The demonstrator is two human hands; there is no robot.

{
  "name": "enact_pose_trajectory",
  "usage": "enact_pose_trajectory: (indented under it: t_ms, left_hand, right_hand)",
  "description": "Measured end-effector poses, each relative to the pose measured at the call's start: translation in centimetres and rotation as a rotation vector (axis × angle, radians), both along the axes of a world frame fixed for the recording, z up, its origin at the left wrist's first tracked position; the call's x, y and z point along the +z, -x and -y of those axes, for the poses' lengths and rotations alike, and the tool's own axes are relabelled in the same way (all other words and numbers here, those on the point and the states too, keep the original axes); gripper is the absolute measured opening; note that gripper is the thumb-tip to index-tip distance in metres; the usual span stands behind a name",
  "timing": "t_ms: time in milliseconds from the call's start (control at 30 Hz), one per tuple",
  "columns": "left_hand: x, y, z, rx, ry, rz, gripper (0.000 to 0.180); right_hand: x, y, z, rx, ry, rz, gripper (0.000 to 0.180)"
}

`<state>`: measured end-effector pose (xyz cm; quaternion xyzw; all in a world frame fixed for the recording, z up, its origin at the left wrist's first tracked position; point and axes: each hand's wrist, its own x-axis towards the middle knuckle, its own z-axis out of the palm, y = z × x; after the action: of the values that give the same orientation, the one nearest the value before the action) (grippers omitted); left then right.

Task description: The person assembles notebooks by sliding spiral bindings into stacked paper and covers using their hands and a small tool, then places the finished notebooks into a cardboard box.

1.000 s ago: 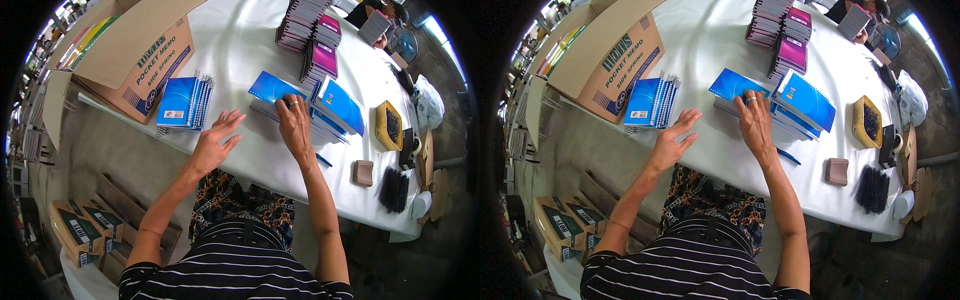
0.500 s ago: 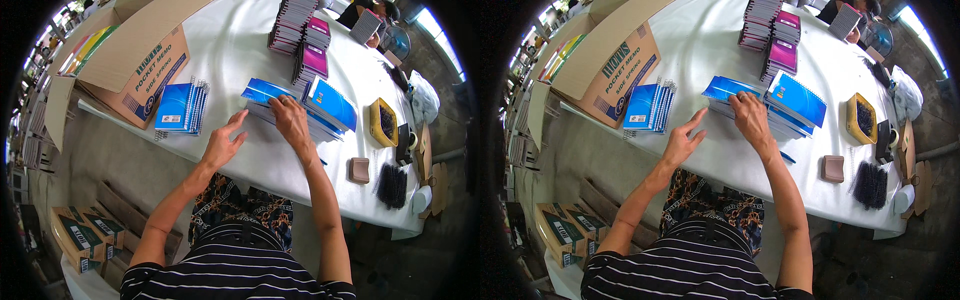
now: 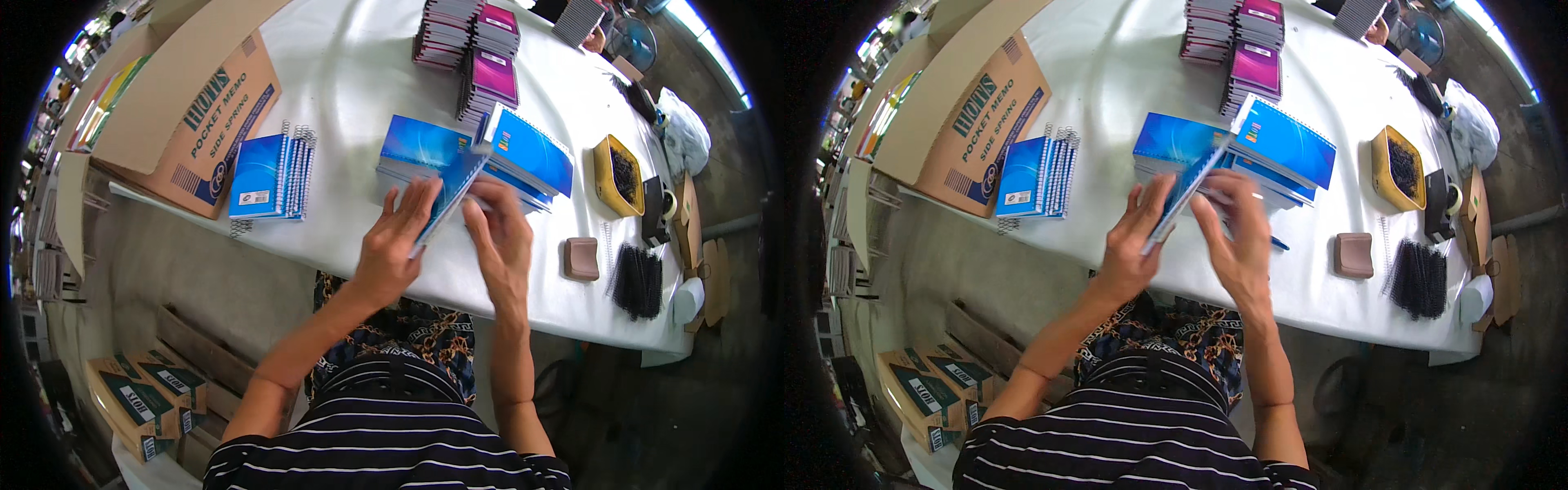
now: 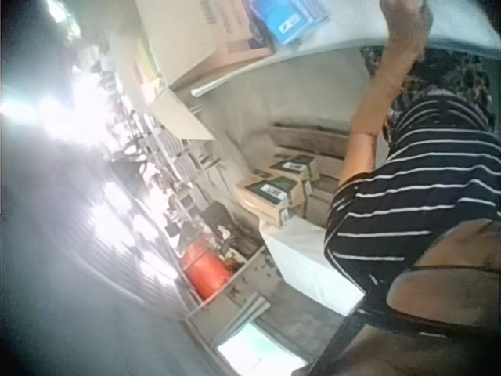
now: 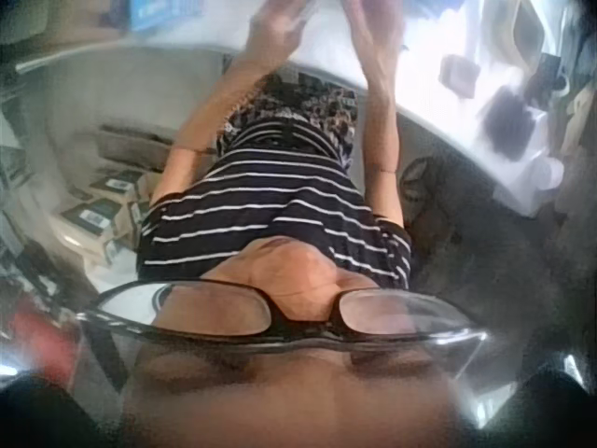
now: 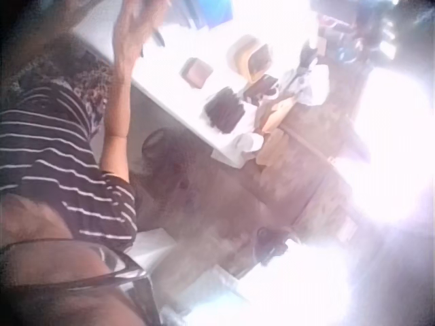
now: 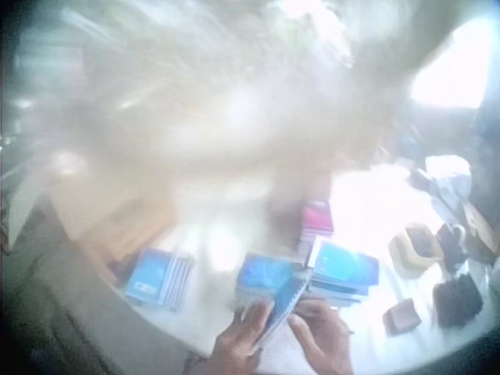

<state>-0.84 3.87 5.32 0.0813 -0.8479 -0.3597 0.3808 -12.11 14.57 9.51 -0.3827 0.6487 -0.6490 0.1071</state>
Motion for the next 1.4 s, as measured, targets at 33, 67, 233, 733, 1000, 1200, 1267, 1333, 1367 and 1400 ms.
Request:
enact_pose_trajectory:
  t_ms: [33, 67, 233, 733, 1000, 1200, 1267, 1333, 1367, 1400]
  left_hand:
    - [0.1, -0.8, 0.7, -0.165, -0.16, 0.058, 0.061]
    - [0.0, -1.6, 1.4, -0.331, -0.321, 0.118, 0.06]
    - [-5.4, -2.4, 5.4, -0.66, -0.666, 0.367, 0.066]
    - [-4.3, -2.5, 3.1, -0.186, -0.288, 0.01, 0.104]
    - [-0.3, 1.7, -1.2, -0.094, 0.721, 0.495, 0.072]
    - [-0.5, 2.6, -0.1, -0.302, 0.685, 0.454, 0.066]
    - [0.0, 2.5, 0.2, -0.359, 0.628, 0.509, 0.065]
    - [0.3, 2.3, 0.2, -0.378, 0.584, 0.52, 0.064]
    - [0.3, 2.1, 0.3, -0.386, 0.56, 0.53, 0.064]
    - [-0.1, 2.2, 0.4, -0.388, 0.539, 0.5, 0.063]
  right_hand:
    - [-0.8, 1.1, -1.8, -0.132, -0.101, -0.216, 0.053]
    - [-1.5, 1.9, -3.1, -0.248, -0.108, -0.38, 0.064]
    - [-7.4, 1.8, -5.4, 0.216, -0.147, 0.356, 0.049]
    - [-10.7, -1.3, -3.0, 0.188, -0.101, 0.109, 0.021]
    - [-8.3, 1.5, -5.7, 0.164, -0.275, -0.218, 0.037]
    - [-6.7, 24.1, -22.6, -1.044, -0.685, -0.434, 0.018]
    - [-7.9, 26.2, -25.5, -1.289, -1.213, -0.571, 0.034]
    - [-9.0, 27.3, -26.9, -1.144, -1.323, -0.589, 0.038]
    - [-9.5, 27.6, -27.3, -1.064, -1.375, -0.597, 0.04]
    - [-9.8, 28.0, -27.7, -1.087, -1.342, -0.625, 0.04]
